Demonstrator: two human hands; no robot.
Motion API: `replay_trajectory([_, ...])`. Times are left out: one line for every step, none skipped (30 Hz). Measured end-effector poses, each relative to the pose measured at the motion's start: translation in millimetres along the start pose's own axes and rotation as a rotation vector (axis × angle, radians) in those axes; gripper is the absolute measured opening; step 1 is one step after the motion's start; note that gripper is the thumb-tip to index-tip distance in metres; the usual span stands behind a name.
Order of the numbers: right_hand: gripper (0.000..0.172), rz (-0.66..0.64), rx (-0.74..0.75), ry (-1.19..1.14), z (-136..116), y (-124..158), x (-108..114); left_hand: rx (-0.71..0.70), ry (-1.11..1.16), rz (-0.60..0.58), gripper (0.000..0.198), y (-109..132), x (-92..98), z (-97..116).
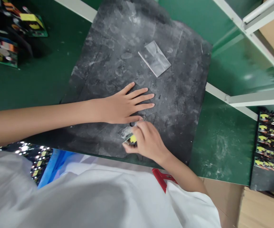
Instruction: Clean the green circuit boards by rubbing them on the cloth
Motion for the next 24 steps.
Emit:
replay_trajectory([0.02, 0.009, -0.03, 0.018, 1.1, 0.0, 0.3, 0.003, 0.003, -0.003, 0.056, 0.0, -0.2, -0.1])
replay_trajectory([0.02, 0.015, -0.047, 0.031, 1.1, 0.0, 0.4, 0.004, 0.012, 0.0, 0.056, 0.0, -0.3, -0.1])
replay_trajectory([0.02, 0.017, -0.041, 0.033, -0.3, 0.1, 0.1, 0.003, 0.023, 0.009, 0.055, 0.0, -0.5, -0.2])
replay_trajectory([0.02, 0.014, -0.013, 0.028, -2.7, 0.3, -0.5, 0.001, 0.033, 0.021, 0.055, 0.0, -0.5, -0.2])
replay_trajectory([0.018, 0.003, 0.028, 0.018, -5.4, 0.4, -1.3, -0.001, 0.036, 0.031, 0.055, 0.0, -0.6, -0.3])
replay_trajectory([0.017, -0.008, 0.068, 0.004, -7.7, 0.5, -2.0, -0.004, 0.033, 0.036, 0.055, 0.1, -0.6, -0.4])
replay_trajectory([0.017, -0.016, 0.092, -0.006, -8.7, 0.5, -2.3, -0.006, 0.024, 0.033, 0.056, 0.0, -0.6, -0.5])
replay_trajectory([0.017, -0.016, 0.091, -0.005, -8.0, 0.4, -2.3, -0.006, 0.015, 0.023, 0.056, 0.0, -0.6, -0.6])
replay_trajectory([0.018, -0.007, 0.066, 0.007, -6.0, 0.1, -1.8, -0.004, 0.007, 0.01, 0.056, 0.0, -0.5, -0.6])
replay_trajectory([0.019, 0.01, 0.026, 0.024, -3.1, -0.2, -1.0, -0.001, 0.002, -0.002, 0.056, -0.1, -0.3, -0.5])
replay_trajectory([0.021, 0.027, -0.013, 0.042, -0.6, -0.4, -0.2, 0.001, -0.001, -0.011, 0.056, -0.2, 0.0, -0.4])
replay_trajectory([0.021, 0.037, -0.038, 0.053, 1.0, -0.6, 0.3, 0.003, -0.002, -0.014, 0.056, -0.2, 0.3, -0.3])
replay_trajectory([0.021, 0.035, -0.037, 0.05, 1.0, -0.7, 0.2, 0.002, -0.003, -0.011, 0.056, -0.2, 0.6, -0.1])
replay_trajectory([0.02, 0.025, -0.013, 0.037, -0.4, -0.8, -0.2, 0.0, -0.003, -0.006, 0.056, -0.2, 0.8, 0.1])
replay_trajectory([0.019, 0.008, 0.022, 0.015, -2.6, -0.8, -1.0, -0.002, -0.002, 0.0, 0.056, -0.1, 0.9, 0.2])
replay_trajectory([0.018, -0.006, 0.055, -0.008, -4.8, -0.7, -1.7, -0.005, 0.0, 0.005, 0.056, -0.1, 0.8, 0.3])
replay_trajectory([0.018, -0.013, 0.072, -0.023, -6.1, -0.6, -2.2, -0.006, 0.003, 0.008, 0.056, 0.0, 0.7, 0.4])
replay_trajectory([0.018, -0.01, 0.067, -0.025, -6.3, -0.5, -2.4, -0.005, 0.004, 0.009, 0.056, 0.0, 0.5, 0.4])
replay_trajectory([0.019, 0.001, 0.04, -0.014, -5.2, -0.3, -2.2, -0.004, 0.003, 0.007, 0.056, 0.0, 0.2, 0.3])
replay_trajectory([0.02, 0.016, 0.002, 0.003, -3.6, 0.0, -1.9, -0.002, 0.001, 0.004, 0.056, 0.0, 0.0, 0.3])
replay_trajectory([0.021, 0.029, -0.031, 0.021, -2.1, 0.3, -1.6, 0.0, -0.001, 0.002, 0.056, 0.0, -0.1, 0.3])
replay_trajectory([0.021, 0.036, -0.052, 0.034, -1.4, 0.7, -1.6, 0.002, -0.002, 0.003, 0.055, 0.0, -0.1, 0.3])
replay_trajectory([0.021, 0.036, -0.052, 0.035, -1.7, 1.1, -1.8, 0.002, 0.0, 0.007, 0.055, 0.0, 0.0, 0.3])
replay_trajectory([0.021, 0.029, -0.035, 0.025, -3.0, 1.4, -2.2, 0.0, 0.004, 0.011, 0.055, 0.0, 0.1, 0.3])
Point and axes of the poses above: each hand's wrist, its own y-axis away from the middle knuckle, its own x-axis out of the back of the hand, z = x × y, the point moved 2 cm from there along -y, towards the middle knuckle, and after that the axes turned 11 degrees about z, right-handed, at the moved point
